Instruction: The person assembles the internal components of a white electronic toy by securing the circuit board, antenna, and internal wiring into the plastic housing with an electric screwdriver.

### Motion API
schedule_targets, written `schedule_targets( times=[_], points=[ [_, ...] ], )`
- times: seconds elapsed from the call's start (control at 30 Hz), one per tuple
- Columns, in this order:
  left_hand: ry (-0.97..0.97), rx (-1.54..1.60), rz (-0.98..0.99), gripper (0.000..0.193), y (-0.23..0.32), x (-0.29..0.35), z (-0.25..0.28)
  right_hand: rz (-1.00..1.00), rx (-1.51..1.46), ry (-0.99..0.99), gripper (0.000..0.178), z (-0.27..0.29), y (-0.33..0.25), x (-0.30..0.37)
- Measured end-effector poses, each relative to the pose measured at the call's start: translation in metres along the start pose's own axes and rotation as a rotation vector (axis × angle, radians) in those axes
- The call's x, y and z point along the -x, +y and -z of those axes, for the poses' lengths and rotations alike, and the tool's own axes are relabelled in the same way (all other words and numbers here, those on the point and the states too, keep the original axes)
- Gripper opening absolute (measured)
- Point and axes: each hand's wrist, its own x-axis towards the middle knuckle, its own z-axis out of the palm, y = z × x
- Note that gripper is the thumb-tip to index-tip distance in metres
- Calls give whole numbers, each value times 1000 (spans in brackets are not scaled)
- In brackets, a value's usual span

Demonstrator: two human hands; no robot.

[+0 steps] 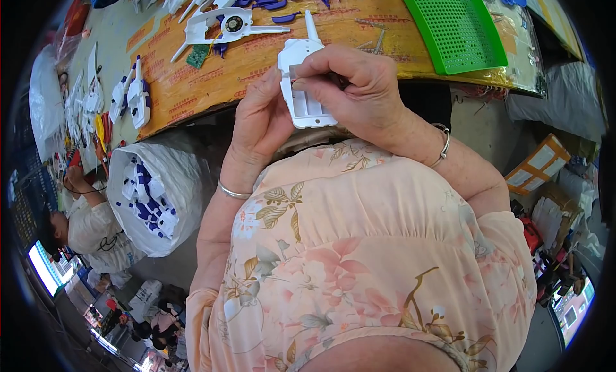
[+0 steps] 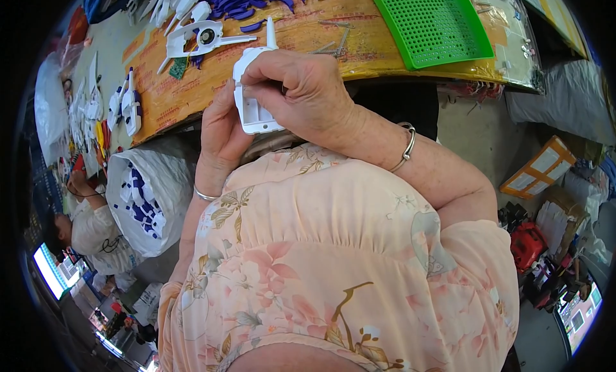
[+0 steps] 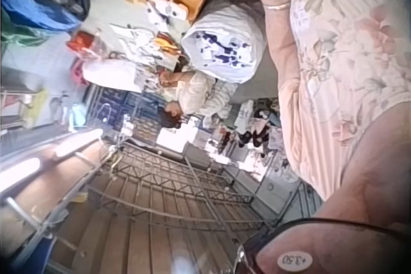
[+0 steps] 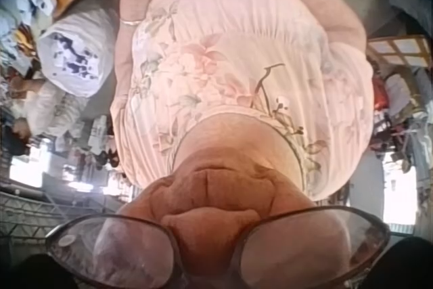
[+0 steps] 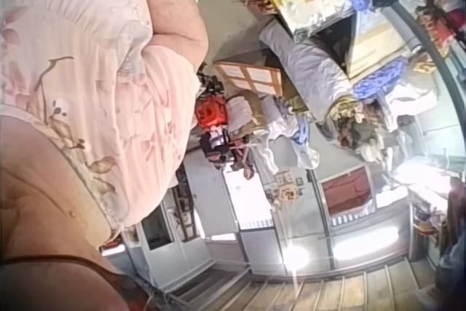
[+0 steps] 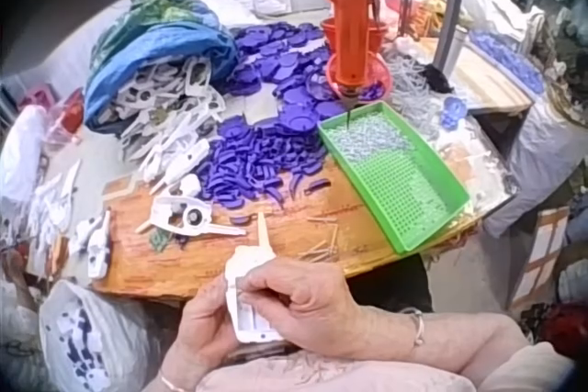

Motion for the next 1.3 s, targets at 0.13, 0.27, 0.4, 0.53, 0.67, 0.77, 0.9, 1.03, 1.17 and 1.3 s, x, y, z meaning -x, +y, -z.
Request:
schedule_targets(
  times=[0.13, 0.27, 0.4, 0.53, 0.67, 0.77, 0.9, 1.03, 1.17, 1.3],
  points=[
    [9, -6, 4, 36, 1, 1, 1, 31, 69, -22, 11, 2, -4, -2],
    [3, 16, 8, 35, 1, 1, -2, 107, 177, -28, 10, 3, -9, -4],
    [23, 6, 11, 34, 1, 2, -3, 142, 200, -35, 12, 3, -9, -5],
    [30, -11, 4, 34, 1, 2, -4, 122, 184, -37, 14, 3, -9, -4],
    [22, -24, 5, 33, 2, 3, -3, 121, 181, -52, 16, 3, -10, -4],
    [-51, 31, 23, 43, 3, 3, 2, 116, 182, -61, 17, 3, -11, -4],
    [-55, 48, 23, 42, 2, 2, 1, 93, 172, -71, 18, 4, -10, -3],
    [24, 44, 22, 41, 3, 5, 1, 106, 161, -45, 18, 4, -13, -4],
    [35, -22, -8, 41, 2, 3, 4, 116, 161, -38, 17, 3, -8, -3],
    [-10, 8, -1, 37, 2, 4, 4, 125, 179, -55, 17, 3, -10, -3]
  ],
)
